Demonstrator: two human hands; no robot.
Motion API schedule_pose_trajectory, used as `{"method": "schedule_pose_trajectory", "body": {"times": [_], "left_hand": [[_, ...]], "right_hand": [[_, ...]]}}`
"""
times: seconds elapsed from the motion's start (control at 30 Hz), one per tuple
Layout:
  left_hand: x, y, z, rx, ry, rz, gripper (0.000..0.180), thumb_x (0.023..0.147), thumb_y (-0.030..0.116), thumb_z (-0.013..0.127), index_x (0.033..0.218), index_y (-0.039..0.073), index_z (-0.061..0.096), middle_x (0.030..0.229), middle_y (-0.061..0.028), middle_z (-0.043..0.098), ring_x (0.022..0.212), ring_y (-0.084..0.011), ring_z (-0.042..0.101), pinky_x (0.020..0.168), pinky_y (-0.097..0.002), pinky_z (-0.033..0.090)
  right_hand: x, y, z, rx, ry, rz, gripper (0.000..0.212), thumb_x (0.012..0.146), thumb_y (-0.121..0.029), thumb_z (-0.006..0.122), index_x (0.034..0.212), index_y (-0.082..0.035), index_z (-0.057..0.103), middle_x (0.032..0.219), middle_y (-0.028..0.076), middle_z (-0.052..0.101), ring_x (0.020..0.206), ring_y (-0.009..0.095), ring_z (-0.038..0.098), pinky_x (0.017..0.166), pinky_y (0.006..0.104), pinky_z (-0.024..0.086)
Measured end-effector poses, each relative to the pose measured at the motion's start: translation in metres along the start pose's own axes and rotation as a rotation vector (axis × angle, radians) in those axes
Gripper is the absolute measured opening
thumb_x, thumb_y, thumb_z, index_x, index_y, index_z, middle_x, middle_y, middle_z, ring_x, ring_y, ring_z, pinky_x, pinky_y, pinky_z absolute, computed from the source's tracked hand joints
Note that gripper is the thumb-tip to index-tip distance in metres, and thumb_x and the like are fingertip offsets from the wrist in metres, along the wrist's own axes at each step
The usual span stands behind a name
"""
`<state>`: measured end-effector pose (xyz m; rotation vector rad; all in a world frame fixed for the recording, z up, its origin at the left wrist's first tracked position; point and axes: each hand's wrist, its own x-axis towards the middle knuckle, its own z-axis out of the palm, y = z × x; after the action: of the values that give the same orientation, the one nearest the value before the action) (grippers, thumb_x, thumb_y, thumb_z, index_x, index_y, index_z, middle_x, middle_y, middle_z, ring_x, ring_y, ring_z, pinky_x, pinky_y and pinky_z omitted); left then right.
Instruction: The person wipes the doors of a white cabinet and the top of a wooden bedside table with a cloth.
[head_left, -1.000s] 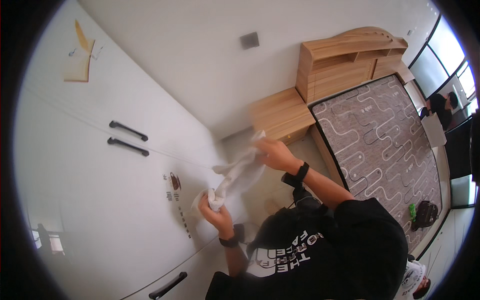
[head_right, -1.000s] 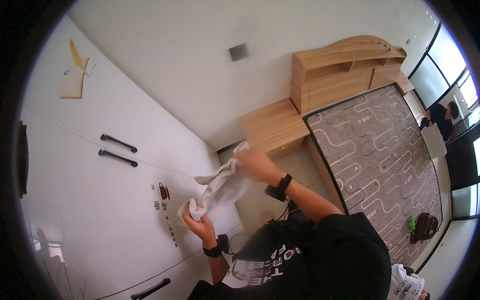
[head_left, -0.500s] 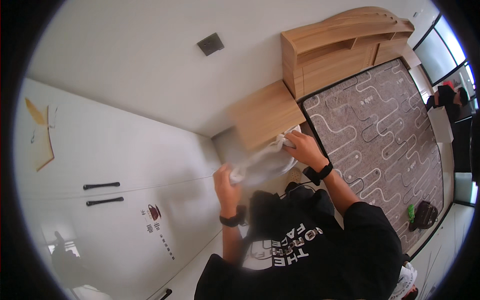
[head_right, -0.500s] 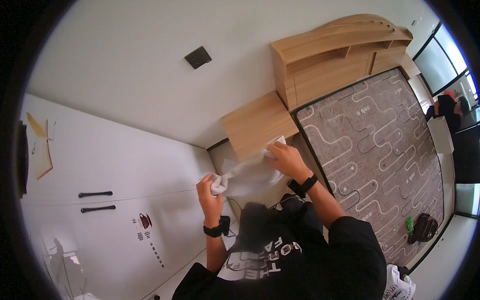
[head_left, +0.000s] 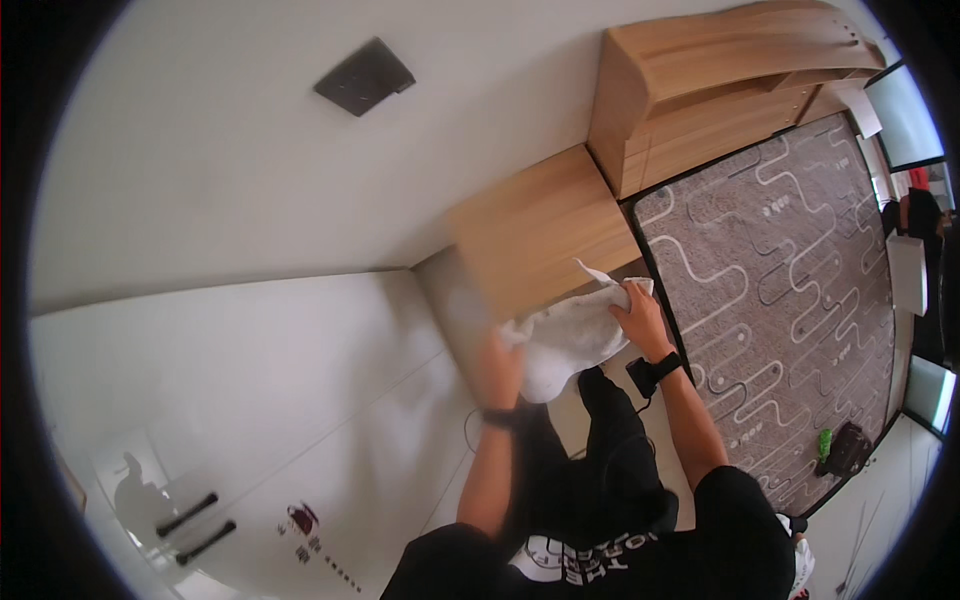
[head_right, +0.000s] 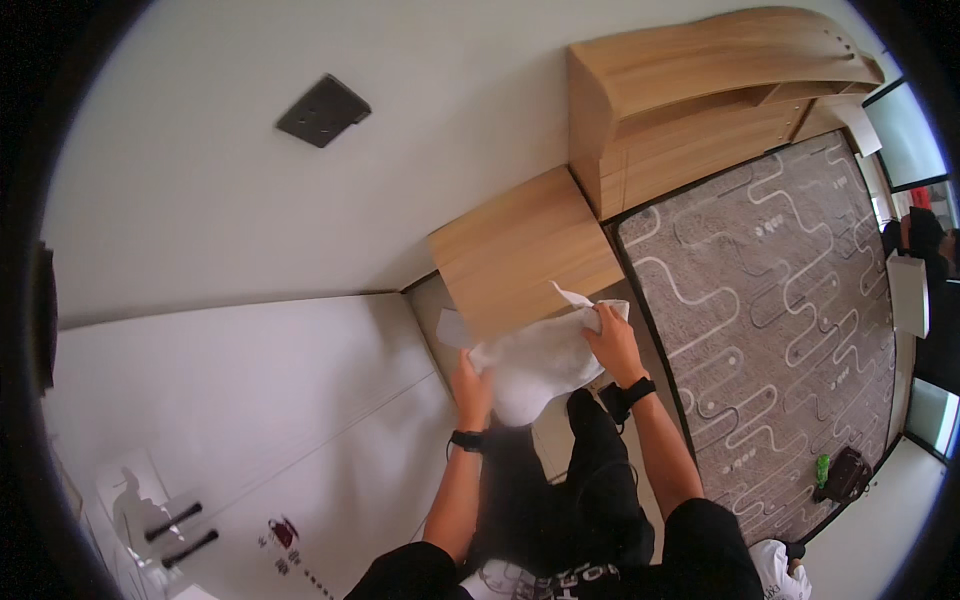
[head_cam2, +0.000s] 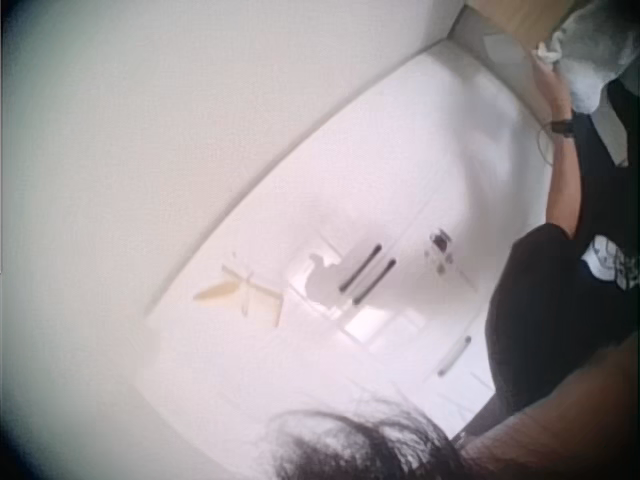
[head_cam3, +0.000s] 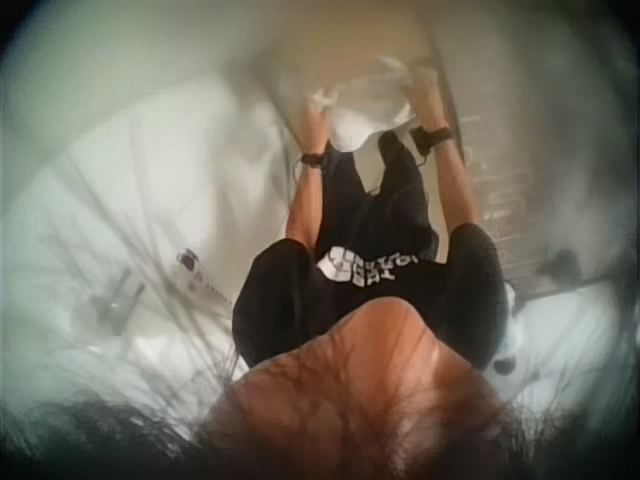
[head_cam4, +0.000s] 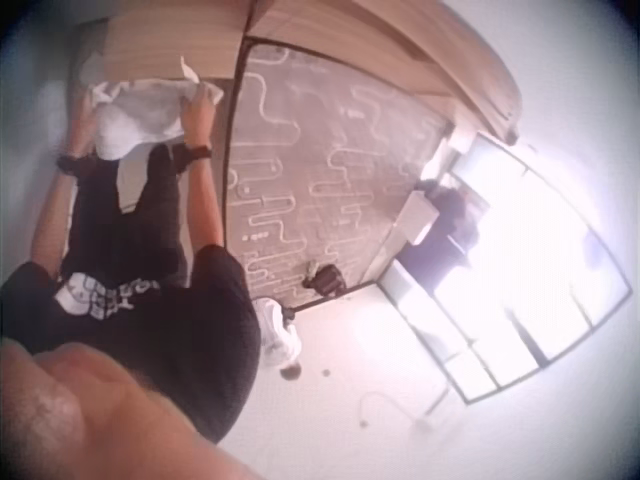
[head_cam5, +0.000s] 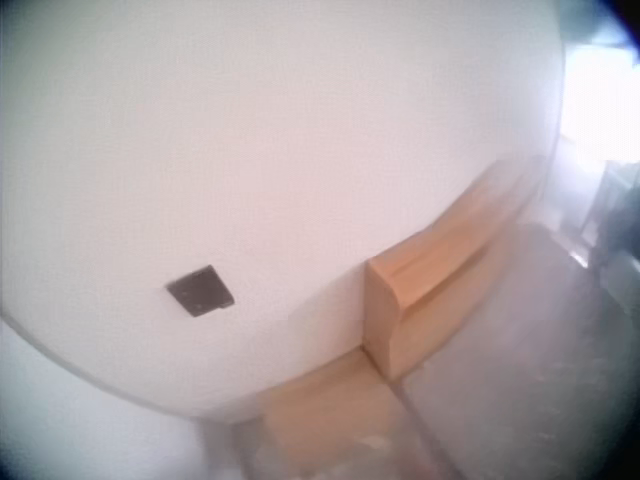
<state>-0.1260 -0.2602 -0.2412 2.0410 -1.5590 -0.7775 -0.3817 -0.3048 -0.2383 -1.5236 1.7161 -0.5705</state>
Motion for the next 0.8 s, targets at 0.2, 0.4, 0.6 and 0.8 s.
{"method": "schedule_pose_trajectory", "body": {"times": [0.2,0.4,0.6,0.8], "left_hand": [[0.046,-0.048,0.096,0.016,0.258,0.023,0.053,0.078,0.020,0.061,0.126,0.006,0.042,0.125,-0.0259,0.042,0.118,-0.0383,0.039,0.098,-0.0423,0.032],[0.049,-0.088,0.141,0.317,-0.189,0.229,0.059,0.079,0.024,0.060,0.131,0.012,0.038,0.132,-0.0280,0.032,0.125,-0.0445,0.027,0.101,-0.0551,0.021],[0.129,-0.103,0.129,0.380,-0.124,0.296,0.055,0.081,0.025,0.056,0.132,0.015,0.038,0.141,-0.0216,0.021,0.130,-0.0387,0.021,0.103,-0.0523,0.018],[0.173,-0.110,0.120,0.326,-0.015,0.364,0.057,0.080,0.025,0.058,0.132,0.018,0.038,0.141,-0.0203,0.022,0.130,-0.0371,0.021,0.103,-0.0514,0.019]], "right_hand": [[0.072,0.068,0.111,-0.101,0.259,-0.035,0.053,0.076,-0.007,0.059,0.124,0.000,0.039,0.110,0.019,0.050,0.103,0.037,0.046,0.086,0.0419,0.039],[0.082,0.078,0.174,-0.470,0.055,-0.040,0.070,0.082,-0.033,0.052,0.139,-0.007,0.020,0.139,0.024,0.023,0.133,0.039,0.010,0.104,0.0566,0.004],[0.153,0.070,0.175,-0.530,0.125,-0.151,0.067,0.084,-0.030,0.052,0.140,-0.011,0.020,0.140,0.023,0.023,0.133,0.038,0.012,0.105,0.0543,0.006],[0.198,0.054,0.172,-0.491,0.127,-0.279,0.062,0.085,-0.026,0.052,0.138,-0.013,0.024,0.139,0.019,0.027,0.132,0.034,0.017,0.107,0.0495,0.010]]}}
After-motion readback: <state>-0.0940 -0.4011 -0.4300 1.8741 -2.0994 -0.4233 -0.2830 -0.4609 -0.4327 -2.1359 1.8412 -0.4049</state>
